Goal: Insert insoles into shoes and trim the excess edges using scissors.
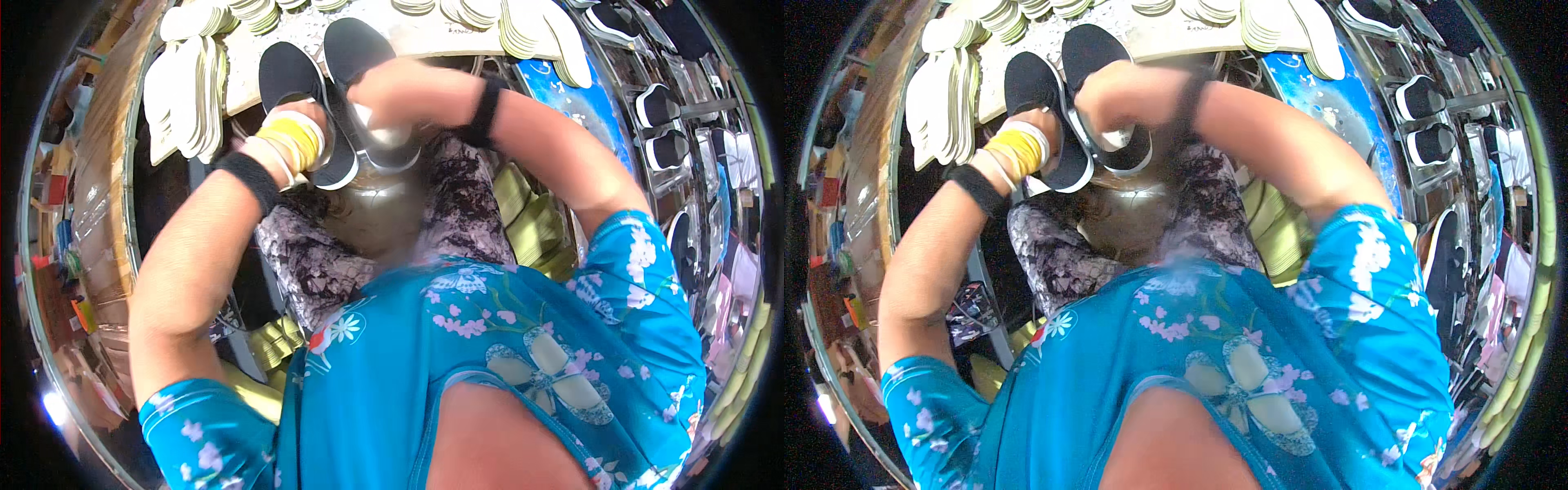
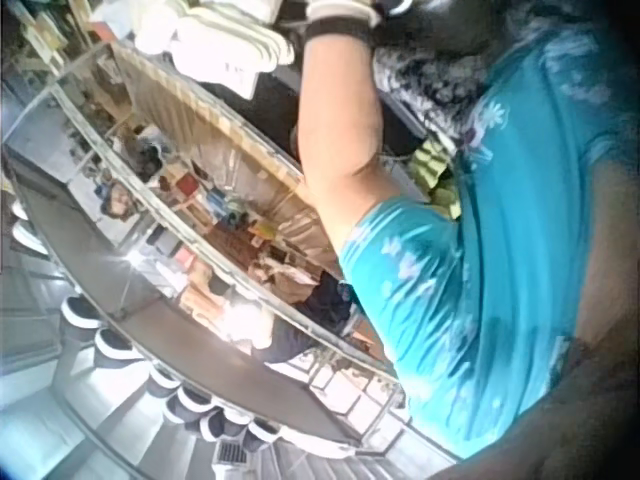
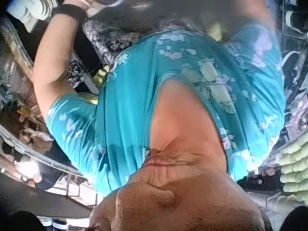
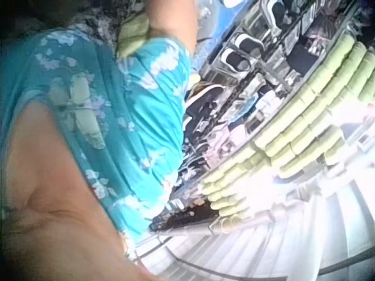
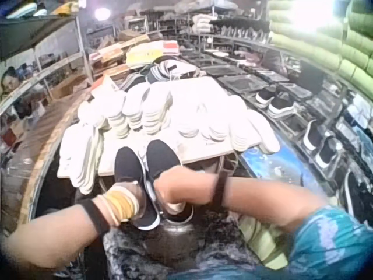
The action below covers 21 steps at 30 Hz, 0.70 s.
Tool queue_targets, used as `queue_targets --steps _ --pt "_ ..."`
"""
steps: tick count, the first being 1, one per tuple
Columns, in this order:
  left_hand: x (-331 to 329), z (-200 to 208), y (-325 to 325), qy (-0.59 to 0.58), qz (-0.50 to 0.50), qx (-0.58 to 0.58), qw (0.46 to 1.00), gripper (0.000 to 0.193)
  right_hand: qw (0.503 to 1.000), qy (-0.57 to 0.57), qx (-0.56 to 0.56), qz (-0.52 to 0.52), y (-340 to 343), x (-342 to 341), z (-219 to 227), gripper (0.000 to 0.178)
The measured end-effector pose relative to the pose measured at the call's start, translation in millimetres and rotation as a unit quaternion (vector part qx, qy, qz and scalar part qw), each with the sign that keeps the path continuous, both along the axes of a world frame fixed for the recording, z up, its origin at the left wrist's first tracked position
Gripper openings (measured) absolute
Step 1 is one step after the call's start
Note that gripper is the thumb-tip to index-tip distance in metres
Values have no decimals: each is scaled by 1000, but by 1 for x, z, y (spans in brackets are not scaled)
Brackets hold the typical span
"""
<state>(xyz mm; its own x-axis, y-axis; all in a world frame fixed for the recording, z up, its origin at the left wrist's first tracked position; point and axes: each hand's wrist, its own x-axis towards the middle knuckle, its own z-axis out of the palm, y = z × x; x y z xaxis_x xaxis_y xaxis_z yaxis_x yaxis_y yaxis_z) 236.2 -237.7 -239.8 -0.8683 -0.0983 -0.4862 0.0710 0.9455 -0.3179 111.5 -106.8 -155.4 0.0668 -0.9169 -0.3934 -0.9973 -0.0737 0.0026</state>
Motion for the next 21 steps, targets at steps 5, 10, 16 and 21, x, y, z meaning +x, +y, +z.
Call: queue_targets --steps 5,10,16,21 --pt "34 60 26 174 102 85 976 22 897 -210 -263 -286 127 -55 21 37" --pt "27 48 40 149 105 112 977 17 815 136 -144 -544 290 -96 -33 37" --pt "42 48 20 303 -60 146 940 14 758 123 -54 -639 370 -82 -84 52" --pt "116 70 73 453 384 502 629 25 710 81 -128 -688 373 -83 -89 60"
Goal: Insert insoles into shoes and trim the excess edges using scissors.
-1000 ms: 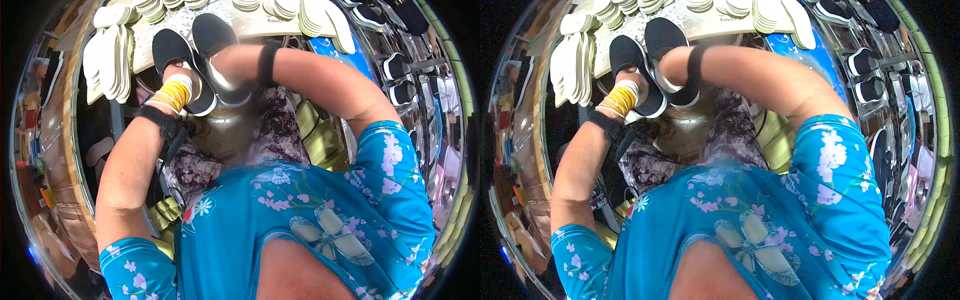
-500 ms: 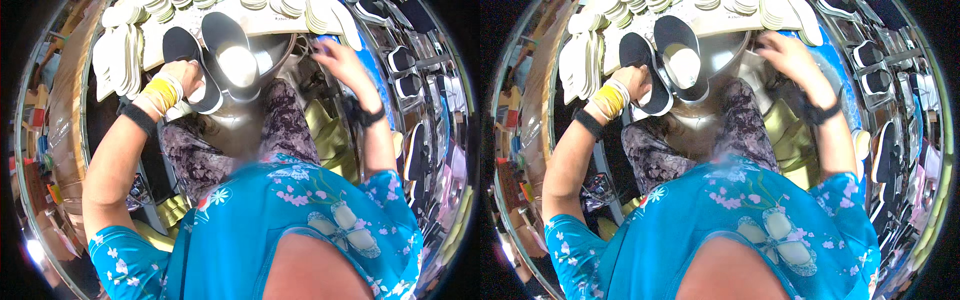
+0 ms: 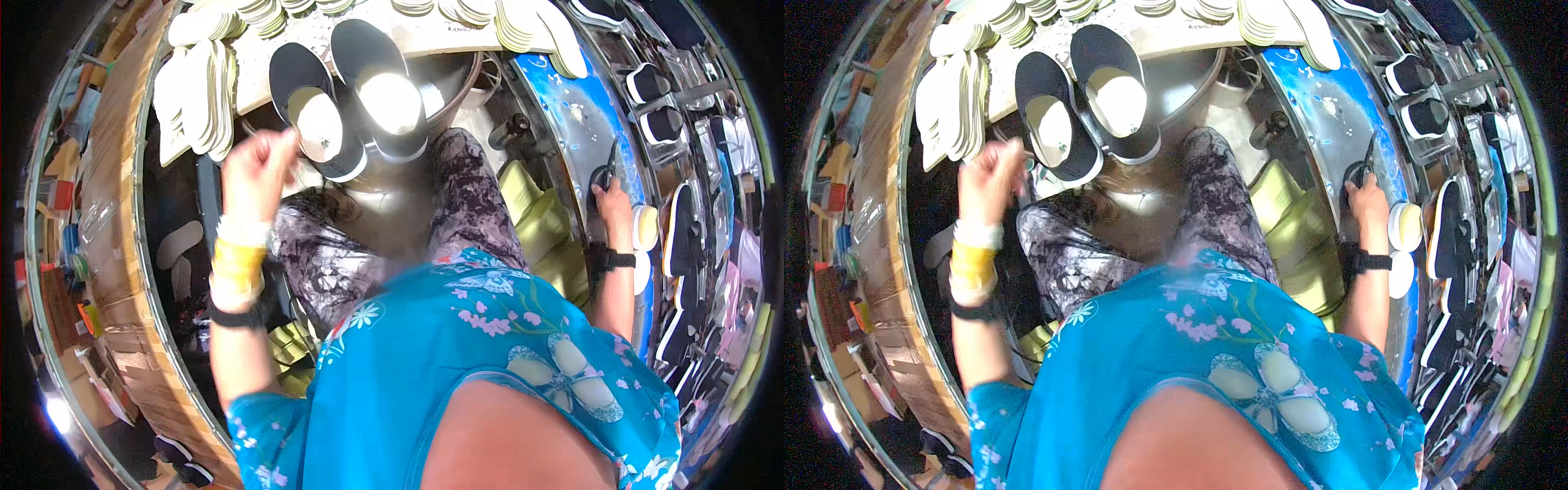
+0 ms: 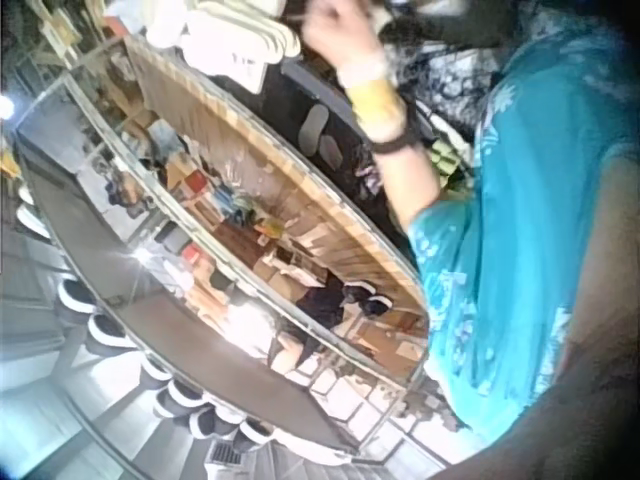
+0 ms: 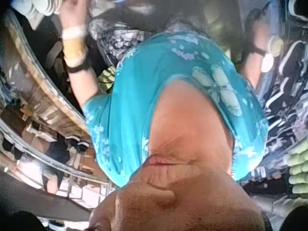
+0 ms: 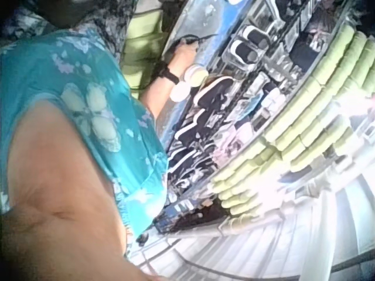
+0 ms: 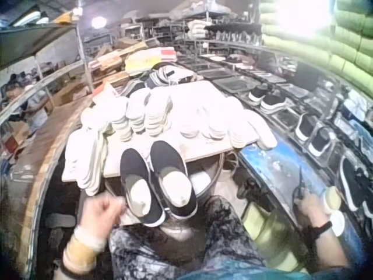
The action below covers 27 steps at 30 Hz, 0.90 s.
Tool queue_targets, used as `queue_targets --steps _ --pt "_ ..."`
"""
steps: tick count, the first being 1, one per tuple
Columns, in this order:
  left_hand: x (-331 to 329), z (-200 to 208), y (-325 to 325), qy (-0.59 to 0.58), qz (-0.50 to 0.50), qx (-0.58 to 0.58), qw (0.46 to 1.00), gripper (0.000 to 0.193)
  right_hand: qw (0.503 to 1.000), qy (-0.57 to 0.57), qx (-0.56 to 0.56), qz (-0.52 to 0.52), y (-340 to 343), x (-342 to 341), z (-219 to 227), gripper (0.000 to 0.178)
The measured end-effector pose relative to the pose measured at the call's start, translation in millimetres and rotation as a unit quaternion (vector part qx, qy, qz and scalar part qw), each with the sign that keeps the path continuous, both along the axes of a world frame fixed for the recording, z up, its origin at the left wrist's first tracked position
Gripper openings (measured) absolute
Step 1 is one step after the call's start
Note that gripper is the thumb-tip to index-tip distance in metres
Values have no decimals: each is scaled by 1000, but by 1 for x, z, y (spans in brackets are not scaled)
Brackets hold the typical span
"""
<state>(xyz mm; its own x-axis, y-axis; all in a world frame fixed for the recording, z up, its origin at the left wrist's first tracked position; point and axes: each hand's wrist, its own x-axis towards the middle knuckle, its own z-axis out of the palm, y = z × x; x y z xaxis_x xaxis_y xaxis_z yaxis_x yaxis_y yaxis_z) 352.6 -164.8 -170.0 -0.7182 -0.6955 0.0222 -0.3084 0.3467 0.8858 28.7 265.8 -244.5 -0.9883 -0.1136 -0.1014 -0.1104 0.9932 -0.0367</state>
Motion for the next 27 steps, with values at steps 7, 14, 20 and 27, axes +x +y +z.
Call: queue_targets --steps 7,14,20,27 --pt "-15 -64 70 -104 87 -107 985 43 976 -20 -209 -52 58 -78 -60 72" --pt "-33 -82 64 -116 123 -221 960 35 925 -170 -322 -111 34 -59 -18 66" --pt "7 -95 57 128 134 69 980 26 571 -286 -768 -53 4 16 30 63" --pt "8 -95 67 174 155 265 936 14 580 -481 -607 253 -130 77 78 45"
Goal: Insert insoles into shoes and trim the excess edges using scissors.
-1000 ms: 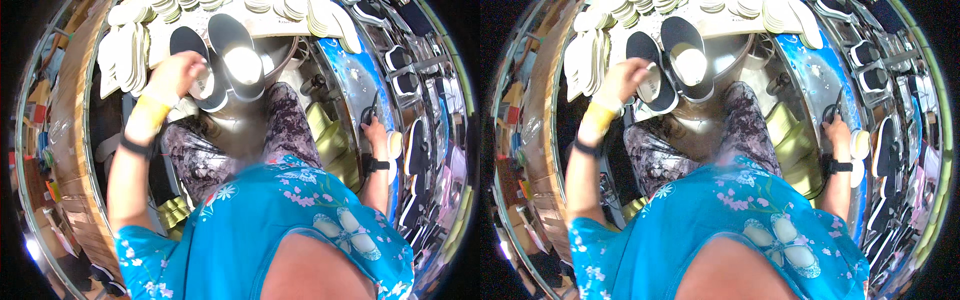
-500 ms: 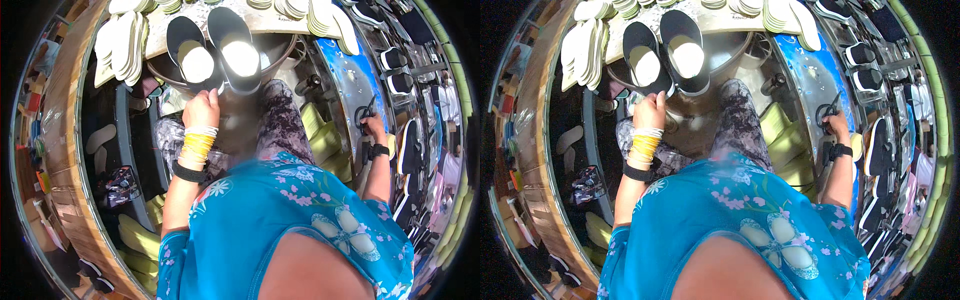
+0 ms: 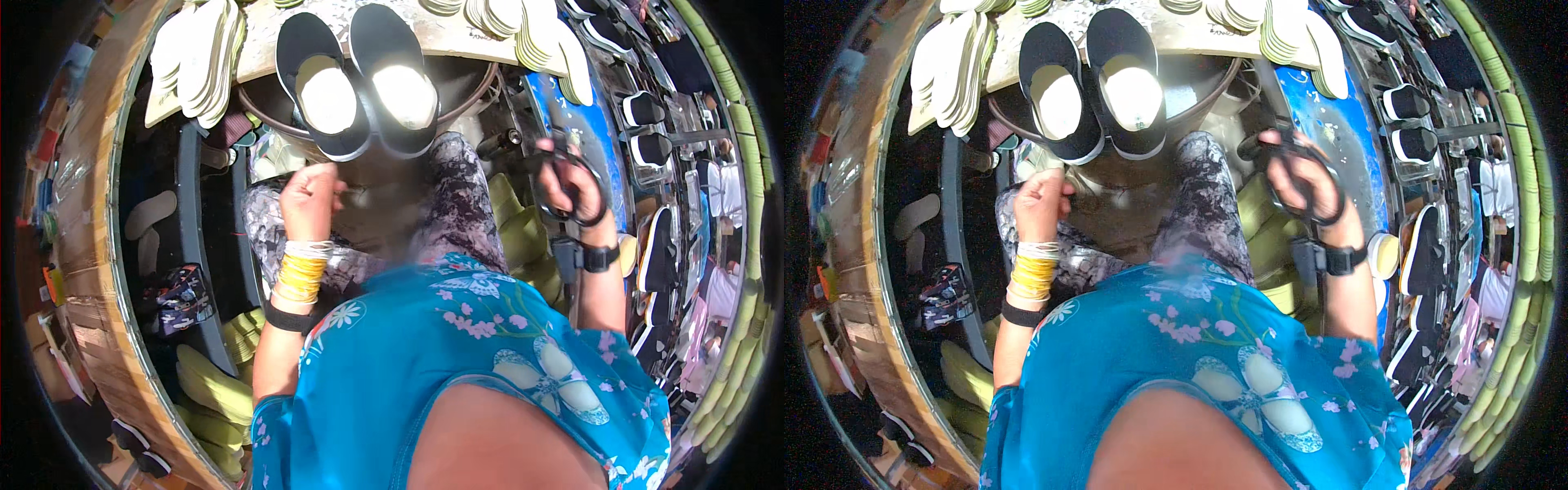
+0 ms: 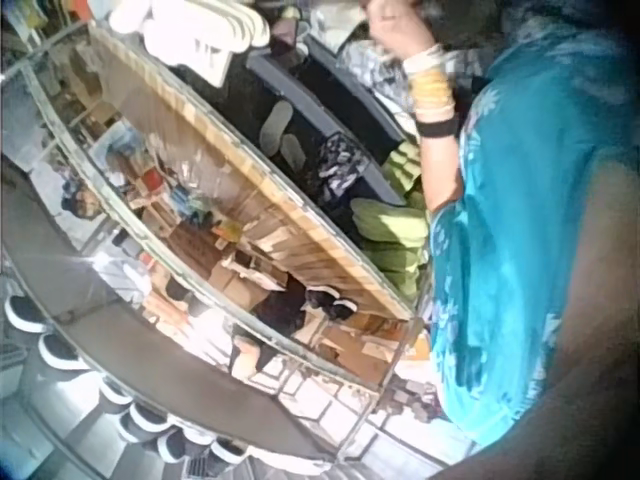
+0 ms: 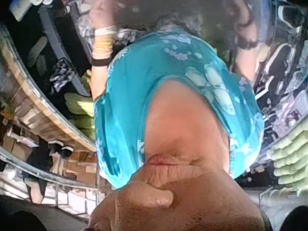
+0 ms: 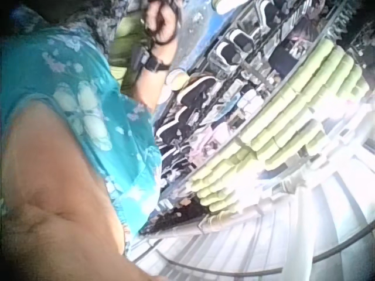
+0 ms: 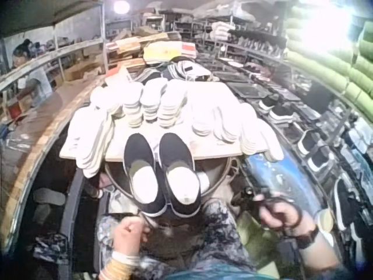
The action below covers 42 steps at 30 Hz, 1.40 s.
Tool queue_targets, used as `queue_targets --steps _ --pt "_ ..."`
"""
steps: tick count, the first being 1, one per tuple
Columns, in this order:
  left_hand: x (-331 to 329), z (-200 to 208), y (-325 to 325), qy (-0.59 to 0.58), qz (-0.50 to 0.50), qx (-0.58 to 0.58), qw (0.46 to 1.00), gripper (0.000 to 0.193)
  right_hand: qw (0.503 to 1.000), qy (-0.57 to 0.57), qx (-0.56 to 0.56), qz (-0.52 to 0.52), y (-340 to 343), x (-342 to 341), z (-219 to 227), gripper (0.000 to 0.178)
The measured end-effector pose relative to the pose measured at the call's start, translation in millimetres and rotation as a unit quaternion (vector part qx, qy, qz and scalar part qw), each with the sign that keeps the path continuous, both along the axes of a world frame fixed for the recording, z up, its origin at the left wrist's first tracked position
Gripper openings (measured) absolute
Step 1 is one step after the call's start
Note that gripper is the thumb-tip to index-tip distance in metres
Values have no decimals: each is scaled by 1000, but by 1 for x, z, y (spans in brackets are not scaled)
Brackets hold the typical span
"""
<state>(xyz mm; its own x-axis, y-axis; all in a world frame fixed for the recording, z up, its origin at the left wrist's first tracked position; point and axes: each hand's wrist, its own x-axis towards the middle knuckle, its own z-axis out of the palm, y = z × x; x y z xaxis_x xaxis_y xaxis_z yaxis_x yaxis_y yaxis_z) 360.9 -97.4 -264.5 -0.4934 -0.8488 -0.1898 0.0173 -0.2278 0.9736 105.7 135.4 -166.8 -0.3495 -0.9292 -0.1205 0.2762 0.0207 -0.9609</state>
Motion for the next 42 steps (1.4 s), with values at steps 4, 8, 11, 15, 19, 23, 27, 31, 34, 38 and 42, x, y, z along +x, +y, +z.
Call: queue_targets --steps 4,8,11,15,19,23,27,31,34,38,42 --pt "-23 -5 12 26 -27 270 962 16 988 102 50 107 -55 29 10 41" --pt "-42 -3 13 34 -32 306 951 18 983 81 104 129 -69 35 2 44" --pt "-54 3 19 -86 59 98 990 22 985 61 77 138 -66 30 -9 45" --pt "-57 -7 19 -116 142 47 982 25 987 33 57 147 -69 26 -14 45" --pt "-64 5 17 -67 155 163 972 20 983 9 62 173 -81 27 -26 44" --pt "-67 18 16 -105 116 226 961 17 976 -28 80 200 -85 33 -28 43" --pt "-59 4 6 -23 140 300 943 10 969 -32 94 227 -87 28 -35 44" --pt "-29 17 8 47 -6 251 967 9 948 19 161 273 -85 11 -30 44" --pt "-3 18 -1 74 -42 208 974 8 924 64 184 328 -88 6 -19 38" --pt "-3 20 -7 22 -53 160 985 7 883 81 226 403 -105 9 -15 39" --pt "8 7 -11 -35 -64 105 992 5 875 127 261 387 -120 26 -12 43"
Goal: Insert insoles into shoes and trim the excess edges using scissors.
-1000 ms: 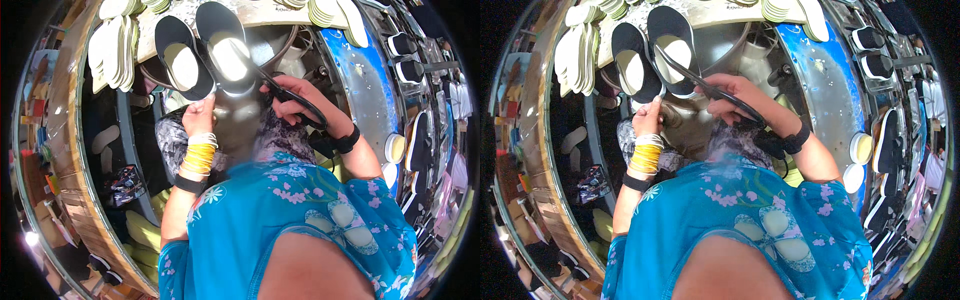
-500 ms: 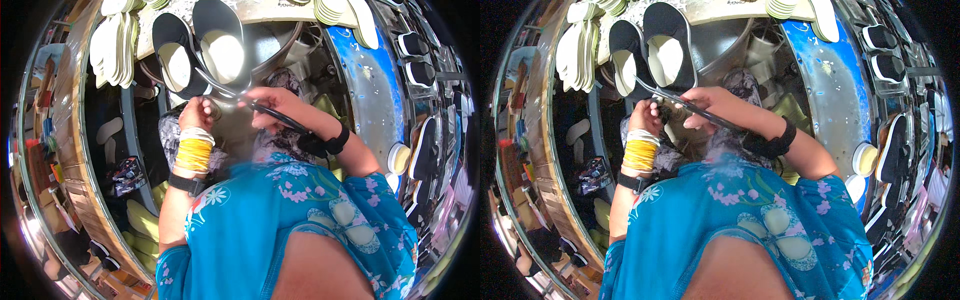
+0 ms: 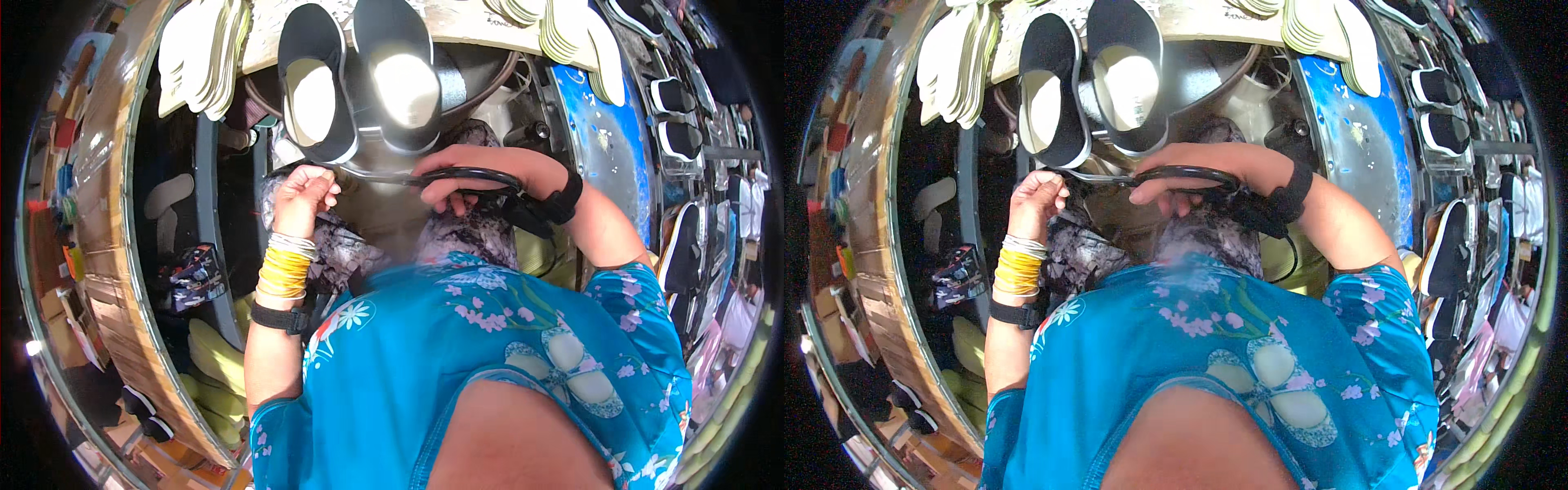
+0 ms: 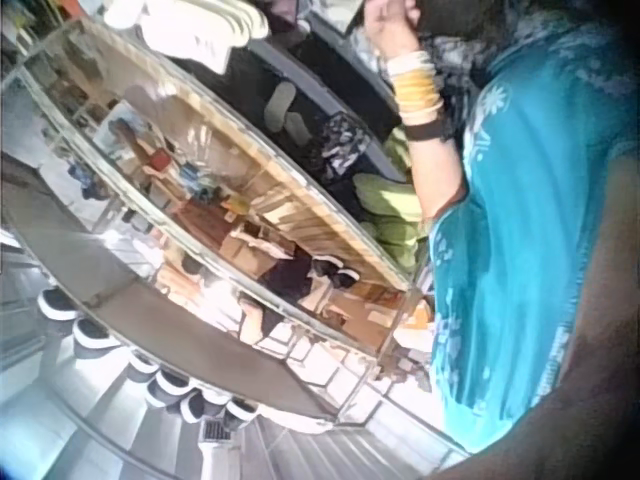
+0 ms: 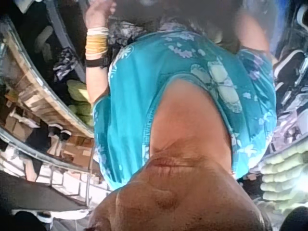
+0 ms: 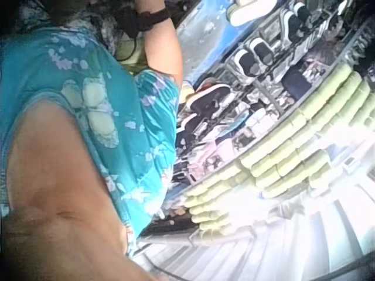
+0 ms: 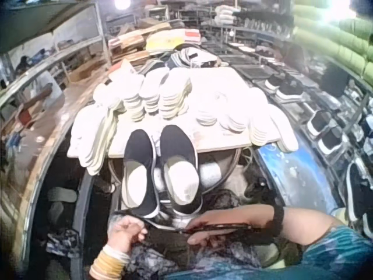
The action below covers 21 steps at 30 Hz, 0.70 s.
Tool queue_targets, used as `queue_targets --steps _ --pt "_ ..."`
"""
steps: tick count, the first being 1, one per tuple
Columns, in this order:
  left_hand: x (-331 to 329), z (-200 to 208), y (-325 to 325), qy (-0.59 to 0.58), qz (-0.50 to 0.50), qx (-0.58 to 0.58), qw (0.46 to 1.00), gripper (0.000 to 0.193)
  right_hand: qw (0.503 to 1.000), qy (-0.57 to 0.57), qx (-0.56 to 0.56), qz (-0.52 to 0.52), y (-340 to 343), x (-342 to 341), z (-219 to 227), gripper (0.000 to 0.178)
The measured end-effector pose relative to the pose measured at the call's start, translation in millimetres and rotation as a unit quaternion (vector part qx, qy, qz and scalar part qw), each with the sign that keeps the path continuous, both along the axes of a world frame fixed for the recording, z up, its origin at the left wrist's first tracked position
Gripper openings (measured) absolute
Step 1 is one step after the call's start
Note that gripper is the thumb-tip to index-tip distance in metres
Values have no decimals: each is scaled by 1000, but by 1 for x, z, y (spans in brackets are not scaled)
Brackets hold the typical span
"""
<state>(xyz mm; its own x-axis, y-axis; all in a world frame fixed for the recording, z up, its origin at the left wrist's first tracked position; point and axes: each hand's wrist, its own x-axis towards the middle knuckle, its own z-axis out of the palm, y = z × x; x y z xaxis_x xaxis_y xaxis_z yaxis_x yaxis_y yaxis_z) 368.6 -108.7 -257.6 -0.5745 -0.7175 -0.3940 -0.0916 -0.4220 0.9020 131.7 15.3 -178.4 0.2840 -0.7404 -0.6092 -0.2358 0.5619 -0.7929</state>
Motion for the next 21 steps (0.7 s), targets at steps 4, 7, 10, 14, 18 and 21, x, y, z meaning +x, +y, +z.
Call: queue_targets --steps 4,7,10,14,18,21 --pt "13 -12 1 -1 -4 0 1000 6 997 69 17 27 -22 19 8 44" --pt "16 -13 -3 28 -24 20 999 5 992 107 22 61 -37 27 6 41" --pt "18 -17 -6 32 -39 2 999 6 989 136 17 52 -46 33 6 32" --pt "22 -23 -14 61 -89 -25 994 9 993 114 30 26 -48 31 -3 35" --pt "32 -20 -16 111 -207 -51 971 9 986 135 94 33 -59 44 8 30" --pt "35 -23 -12 118 -270 -68 953 9 984 151 95 27 -56 43 2 31"
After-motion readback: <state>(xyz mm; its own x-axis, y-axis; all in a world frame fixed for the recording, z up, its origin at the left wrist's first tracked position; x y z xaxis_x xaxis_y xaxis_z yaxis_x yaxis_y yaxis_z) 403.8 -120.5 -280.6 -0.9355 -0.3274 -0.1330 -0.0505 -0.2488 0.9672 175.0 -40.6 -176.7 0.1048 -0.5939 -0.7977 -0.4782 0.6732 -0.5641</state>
